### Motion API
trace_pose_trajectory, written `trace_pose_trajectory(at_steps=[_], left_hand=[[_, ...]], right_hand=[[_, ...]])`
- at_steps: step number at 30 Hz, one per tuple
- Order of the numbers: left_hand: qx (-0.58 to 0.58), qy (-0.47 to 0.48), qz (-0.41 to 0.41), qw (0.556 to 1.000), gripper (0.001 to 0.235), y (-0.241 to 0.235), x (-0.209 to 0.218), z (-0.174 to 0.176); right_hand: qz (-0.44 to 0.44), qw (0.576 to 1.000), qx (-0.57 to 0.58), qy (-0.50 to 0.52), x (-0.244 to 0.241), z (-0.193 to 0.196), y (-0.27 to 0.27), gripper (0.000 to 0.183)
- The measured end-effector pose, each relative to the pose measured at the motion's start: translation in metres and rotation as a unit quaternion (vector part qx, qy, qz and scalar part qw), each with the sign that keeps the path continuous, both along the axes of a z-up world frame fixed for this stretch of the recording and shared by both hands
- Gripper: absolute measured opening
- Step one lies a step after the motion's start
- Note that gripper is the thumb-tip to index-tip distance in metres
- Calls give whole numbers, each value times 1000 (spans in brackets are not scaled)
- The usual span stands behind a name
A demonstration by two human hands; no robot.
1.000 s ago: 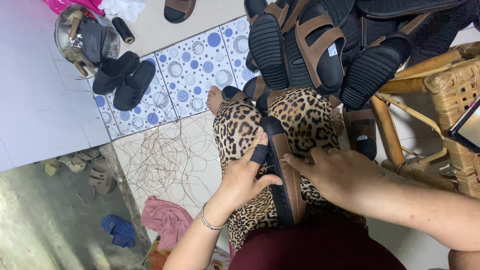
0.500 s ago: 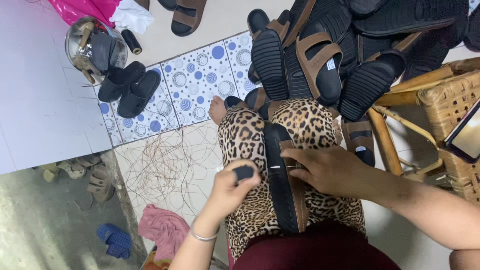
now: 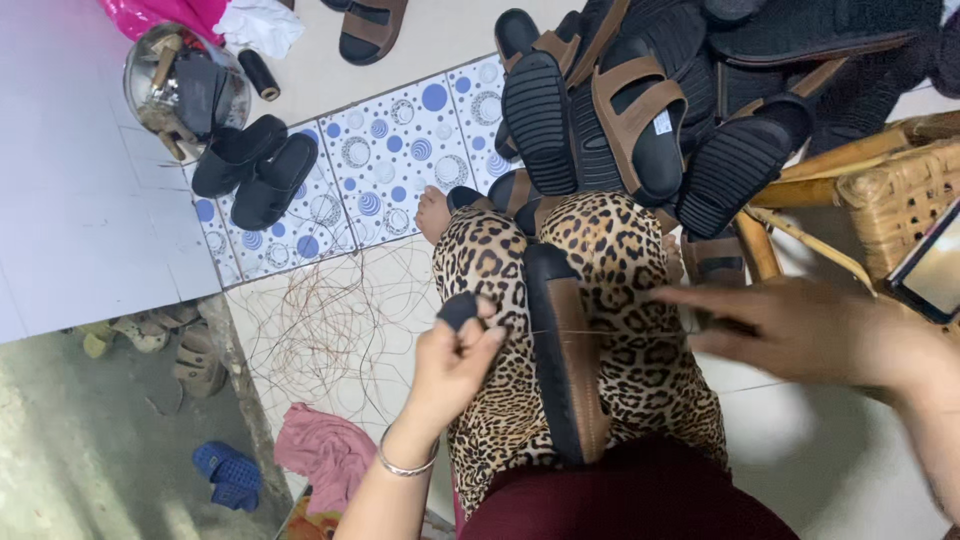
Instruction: The person sits on the floor and sews a brown sandal strap using a needle and thread. They repeatedly push the needle through the strap and pull the thread tight to secure the stitching.
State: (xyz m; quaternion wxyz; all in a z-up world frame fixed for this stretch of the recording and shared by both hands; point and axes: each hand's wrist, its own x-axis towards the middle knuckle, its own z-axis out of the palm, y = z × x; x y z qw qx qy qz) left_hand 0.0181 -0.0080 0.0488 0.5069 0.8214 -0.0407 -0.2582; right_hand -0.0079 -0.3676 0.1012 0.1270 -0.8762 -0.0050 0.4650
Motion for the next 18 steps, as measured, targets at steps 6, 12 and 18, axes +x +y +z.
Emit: trace_pose_trajectory(at_steps=[6, 12, 18], left_hand=[[28, -179, 103, 978, 37, 6, 17, 30], [129, -434, -341, 824, 19, -48, -42, 31], [300, -476, -301, 770, 17, -94, -62, -20]], right_hand=[[-248, 853, 446, -104, -18, -52, 64, 32], [-247, 799, 499, -229, -3, -31, 72, 28], [-187, 817, 508, -199, -1, -44, 75, 28]])
